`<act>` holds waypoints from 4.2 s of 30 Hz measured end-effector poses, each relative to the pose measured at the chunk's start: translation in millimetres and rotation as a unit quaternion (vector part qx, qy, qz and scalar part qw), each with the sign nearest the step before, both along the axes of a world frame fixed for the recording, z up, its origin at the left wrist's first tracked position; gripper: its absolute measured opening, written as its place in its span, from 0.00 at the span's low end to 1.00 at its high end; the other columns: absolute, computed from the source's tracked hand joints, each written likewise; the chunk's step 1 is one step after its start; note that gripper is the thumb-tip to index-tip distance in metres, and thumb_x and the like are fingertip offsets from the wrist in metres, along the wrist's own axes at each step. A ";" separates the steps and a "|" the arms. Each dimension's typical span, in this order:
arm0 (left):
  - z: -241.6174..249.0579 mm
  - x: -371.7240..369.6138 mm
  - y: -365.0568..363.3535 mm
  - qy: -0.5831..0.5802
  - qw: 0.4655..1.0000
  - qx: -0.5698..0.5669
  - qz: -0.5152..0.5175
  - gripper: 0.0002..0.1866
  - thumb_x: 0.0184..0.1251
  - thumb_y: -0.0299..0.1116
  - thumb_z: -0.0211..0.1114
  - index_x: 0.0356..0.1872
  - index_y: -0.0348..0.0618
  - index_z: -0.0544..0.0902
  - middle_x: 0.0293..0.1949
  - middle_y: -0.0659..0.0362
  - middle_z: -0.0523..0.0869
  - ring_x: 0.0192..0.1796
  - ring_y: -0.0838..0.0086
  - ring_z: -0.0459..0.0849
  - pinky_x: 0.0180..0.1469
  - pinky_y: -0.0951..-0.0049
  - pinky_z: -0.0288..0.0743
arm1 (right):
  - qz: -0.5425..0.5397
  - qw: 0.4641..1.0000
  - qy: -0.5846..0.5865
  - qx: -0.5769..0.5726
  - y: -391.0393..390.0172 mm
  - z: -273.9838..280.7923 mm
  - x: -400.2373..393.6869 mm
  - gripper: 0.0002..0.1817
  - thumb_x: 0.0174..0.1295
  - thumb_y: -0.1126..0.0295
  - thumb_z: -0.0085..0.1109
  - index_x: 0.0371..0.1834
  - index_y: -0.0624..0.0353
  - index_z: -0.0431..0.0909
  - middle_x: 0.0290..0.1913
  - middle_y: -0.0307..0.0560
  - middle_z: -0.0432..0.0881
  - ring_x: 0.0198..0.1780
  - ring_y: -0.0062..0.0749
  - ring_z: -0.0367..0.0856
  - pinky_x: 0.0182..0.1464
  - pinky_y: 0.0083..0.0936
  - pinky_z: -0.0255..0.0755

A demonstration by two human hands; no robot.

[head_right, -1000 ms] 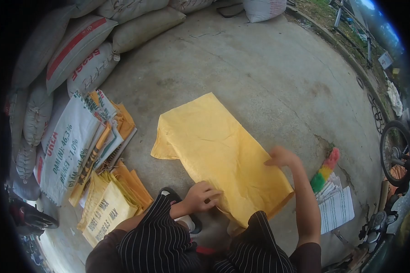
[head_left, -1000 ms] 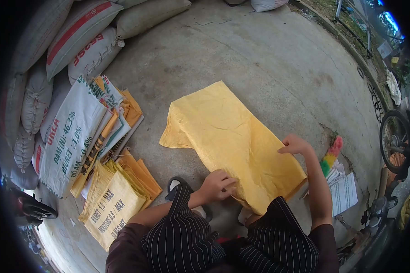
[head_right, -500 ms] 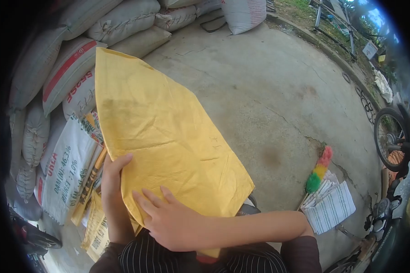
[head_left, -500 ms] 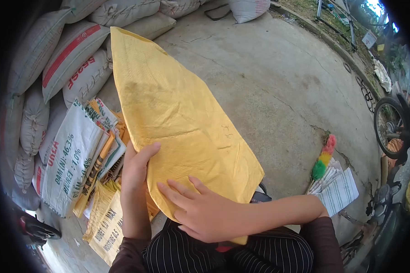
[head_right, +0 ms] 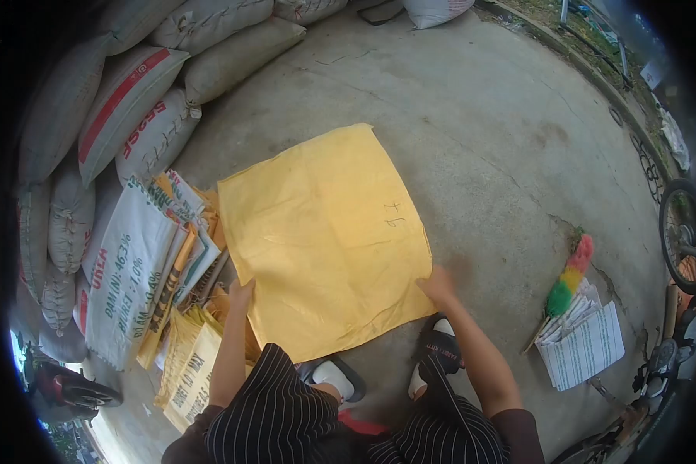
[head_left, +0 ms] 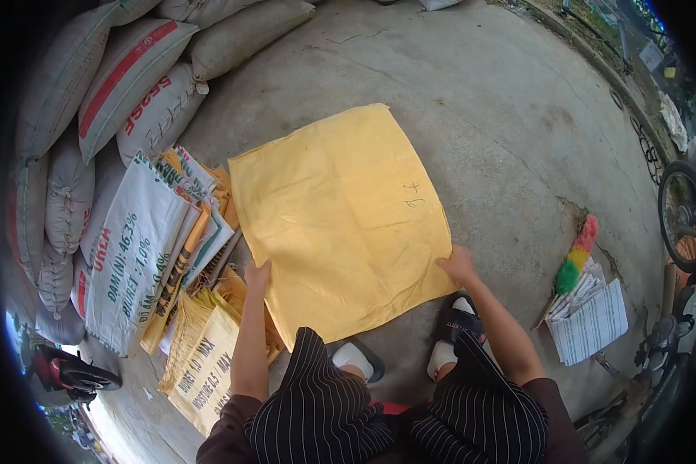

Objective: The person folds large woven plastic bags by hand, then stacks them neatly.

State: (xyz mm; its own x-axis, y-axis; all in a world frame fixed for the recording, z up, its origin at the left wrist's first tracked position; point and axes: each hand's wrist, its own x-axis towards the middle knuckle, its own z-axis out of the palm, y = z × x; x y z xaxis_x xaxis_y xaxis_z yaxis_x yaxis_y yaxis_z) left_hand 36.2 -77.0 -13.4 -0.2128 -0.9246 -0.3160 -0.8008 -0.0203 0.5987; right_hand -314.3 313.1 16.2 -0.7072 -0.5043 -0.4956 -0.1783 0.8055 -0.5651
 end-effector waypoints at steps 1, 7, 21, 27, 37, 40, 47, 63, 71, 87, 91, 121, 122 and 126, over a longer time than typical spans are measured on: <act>5.4 -7.8 3.3 0.001 1.000 0.004 0.003 0.21 0.54 0.39 0.68 0.45 0.35 0.81 0.41 0.49 0.86 0.44 0.60 0.84 0.48 0.64 0.75 | 0.003 1.000 0.001 0.004 0.8 1.0 -6.3 0.25 0.47 0.61 0.67 0.46 0.68 0.77 0.43 0.59 0.82 0.46 0.44 0.81 0.47 0.36 0.73; 13.4 -112.9 29.4 0.234 0.968 0.082 -0.035 0.13 0.61 0.28 0.63 0.45 0.32 0.80 0.39 0.55 0.86 0.36 0.72 0.84 0.38 0.70 0.77 | -0.222 0.956 0.029 -0.189 50.7 67.8 -97.4 0.13 0.49 0.72 0.62 0.37 0.68 0.81 0.29 0.45 0.84 0.30 0.25 0.80 0.34 0.26 0.72; 55.6 -294.5 155.5 0.069 0.963 -0.149 -0.214 0.26 0.60 0.43 0.63 0.53 0.32 0.74 0.52 0.43 0.79 0.56 0.54 0.76 0.56 0.61 0.70 | -0.117 0.783 0.610 0.004 86.3 209.2 -79.3 0.14 0.54 0.74 0.56 0.45 0.60 0.78 0.34 0.58 0.82 0.37 0.54 0.80 0.39 0.39 0.73; 217.5 -295.0 191.7 0.279 0.878 0.257 -0.290 0.34 0.61 0.56 0.59 0.57 0.33 0.74 0.55 0.43 0.77 0.59 0.59 0.75 0.59 0.67 0.68 | 0.098 0.921 0.329 -0.184 -35.9 207.0 9.1 0.17 0.47 0.76 0.56 0.44 0.61 0.76 0.29 0.55 0.80 0.31 0.52 0.79 0.33 0.41 0.72; 235.5 -173.7 86.0 0.238 0.951 0.149 -0.131 0.15 0.66 0.33 0.60 0.47 0.30 0.79 0.42 0.53 0.85 0.41 0.73 0.83 0.44 0.73 0.75 | 0.226 0.898 0.006 -0.376 -76.2 174.9 67.1 0.31 0.59 0.57 0.58 0.63 0.61 0.66 0.54 0.57 0.76 0.54 0.45 0.74 0.55 0.34 0.68; 255.2 -126.1 54.6 0.287 0.954 -0.001 -0.091 0.16 0.68 0.34 0.59 0.48 0.29 0.78 0.44 0.53 0.84 0.43 0.73 0.81 0.48 0.73 0.72 | -0.104 0.917 0.104 -0.371 -56.6 119.8 36.5 0.27 0.58 0.58 0.59 0.57 0.65 0.71 0.54 0.57 0.76 0.55 0.45 0.75 0.54 0.31 0.69; 327.6 -24.0 -32.7 0.092 0.963 -0.208 -0.143 0.17 0.68 0.33 0.58 0.51 0.30 0.77 0.44 0.53 0.84 0.44 0.72 0.81 0.50 0.73 0.71 | -0.285 0.934 0.217 -0.005 57.3 -5.9 -7.3 0.25 0.52 0.61 0.60 0.51 0.66 0.72 0.49 0.60 0.75 0.56 0.47 0.71 0.58 0.36 0.65; 256.9 -60.0 -48.2 -0.145 0.846 -0.438 -0.265 0.27 0.60 0.32 0.62 0.62 0.39 0.68 0.56 0.46 0.72 0.57 0.51 0.71 0.61 0.58 0.65 | -0.581 0.725 0.075 -0.363 185.8 -12.1 -173.0 0.22 0.51 0.72 0.67 0.52 0.54 0.75 0.43 0.41 0.80 0.38 0.29 0.80 0.37 0.24 0.76; 197.9 -240.2 186.3 -0.012 0.688 -0.104 -0.718 0.31 0.60 0.44 0.63 0.61 0.38 0.68 0.56 0.42 0.73 0.59 0.52 0.71 0.60 0.57 0.66 | -0.393 0.781 0.237 -0.425 189.7 157.9 -148.9 0.16 0.59 0.79 0.57 0.52 0.65 0.73 0.57 0.46 0.76 0.56 0.32 0.75 0.59 0.28 0.67; -19.3 -297.5 396.3 0.194 0.747 0.002 -0.636 0.33 0.65 0.43 0.56 0.68 0.44 0.58 0.69 0.46 0.58 0.71 0.53 0.57 0.68 0.51 0.55 | 0.102 0.973 0.124 -0.167 110.0 55.2 13.1 0.18 0.43 0.83 0.57 0.40 0.60 0.69 0.65 0.57 0.68 0.69 0.52 0.61 0.67 0.45 0.54; 15.3 -248.2 332.9 0.119 0.750 -0.072 -0.647 0.31 0.65 0.41 0.56 0.68 0.45 0.60 0.68 0.47 0.60 0.71 0.55 0.57 0.69 0.51 0.53 | 0.098 0.972 0.116 -0.180 99.4 35.0 25.3 0.21 0.44 0.84 0.52 0.45 0.60 0.69 0.65 0.53 0.68 0.69 0.52 0.60 0.67 0.51 0.51; -32.3 -8.2 -16.7 -0.223 0.971 -0.072 0.046 0.41 0.47 0.64 0.66 0.56 0.40 0.74 0.56 0.41 0.73 0.60 0.51 0.70 0.60 0.52 0.66 | 0.001 0.935 0.341 -0.096 107.9 16.9 -30.0 0.31 0.58 0.60 0.56 0.64 0.58 0.64 0.70 0.53 0.60 0.73 0.51 0.51 0.68 0.57 0.45; -23.5 -16.7 -8.7 -0.223 0.971 -0.074 0.046 0.41 0.47 0.64 0.66 0.56 0.40 0.74 0.56 0.41 0.73 0.60 0.51 0.70 0.60 0.52 0.66 | -0.015 0.943 0.331 -0.019 103.6 10.4 -38.7 0.32 0.59 0.60 0.54 0.67 0.58 0.60 0.72 0.53 0.56 0.74 0.51 0.48 0.69 0.57 0.43; 18.7 -54.6 10.2 -0.382 0.912 -0.123 0.089 0.46 0.42 0.65 0.69 0.55 0.35 0.74 0.54 0.41 0.76 0.58 0.54 0.74 0.61 0.60 0.67 | -0.001 0.945 0.314 0.095 111.6 -31.8 -41.4 0.37 0.60 0.58 0.53 0.71 0.57 0.53 0.75 0.52 0.45 0.76 0.49 0.40 0.70 0.59 0.38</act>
State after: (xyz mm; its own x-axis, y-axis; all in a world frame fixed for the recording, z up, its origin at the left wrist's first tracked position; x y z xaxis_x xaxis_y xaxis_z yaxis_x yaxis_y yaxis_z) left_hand -18.4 -66.8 5.2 0.1429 -0.9859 -0.0875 -0.9831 -0.1311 -0.1280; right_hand -355.7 424.7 -15.6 -0.8927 -0.4468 -0.0589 -0.4289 0.8825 -0.1930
